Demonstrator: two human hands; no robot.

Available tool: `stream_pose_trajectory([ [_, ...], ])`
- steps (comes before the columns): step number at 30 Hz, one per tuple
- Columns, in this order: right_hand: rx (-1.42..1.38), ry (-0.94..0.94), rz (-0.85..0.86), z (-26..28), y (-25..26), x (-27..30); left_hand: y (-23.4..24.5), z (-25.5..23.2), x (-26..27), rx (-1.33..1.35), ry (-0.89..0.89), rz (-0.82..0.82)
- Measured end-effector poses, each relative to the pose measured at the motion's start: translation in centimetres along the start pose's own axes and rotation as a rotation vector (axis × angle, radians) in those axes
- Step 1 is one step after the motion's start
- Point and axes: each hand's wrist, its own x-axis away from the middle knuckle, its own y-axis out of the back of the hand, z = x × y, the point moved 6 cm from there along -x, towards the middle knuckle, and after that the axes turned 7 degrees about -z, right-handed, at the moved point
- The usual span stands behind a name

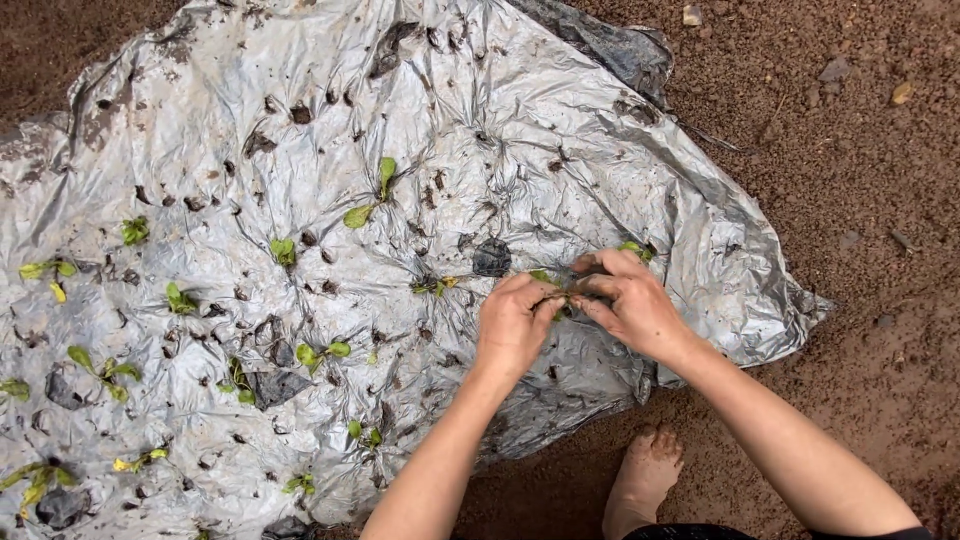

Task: Planting small green seedlings into holes in a silver plastic mulch sheet on a garden bed.

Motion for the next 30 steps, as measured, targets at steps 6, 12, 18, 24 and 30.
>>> stream_pose_trajectory([
  [6,0.157,0.092,-0.134,2.0,1.7,0.1,1.2,-0.5,2.1,-0.098,-0.2,-0.333],
  [12,0.263,0.227,-0.217,5.8,3.0,0.1,1.2,-2.7,2.6,-0.211,-0.311,-0.319],
  [18,0.128,0.222,-0.177,6.8,3.8,-0.2,3.0,-2.9,2.4,0.18,-0.033,-0.241],
  [24,-0.08,0.198,-0.192,7.7,4.2,-0.8,2.7,-0.2,3.3,0.668,0.275,-0.2],
  [30,0.113,0.333,-0.279,8.9,4.3,-0.3,3.0,-0.8,3.6,0.722,0.344,-0.225],
])
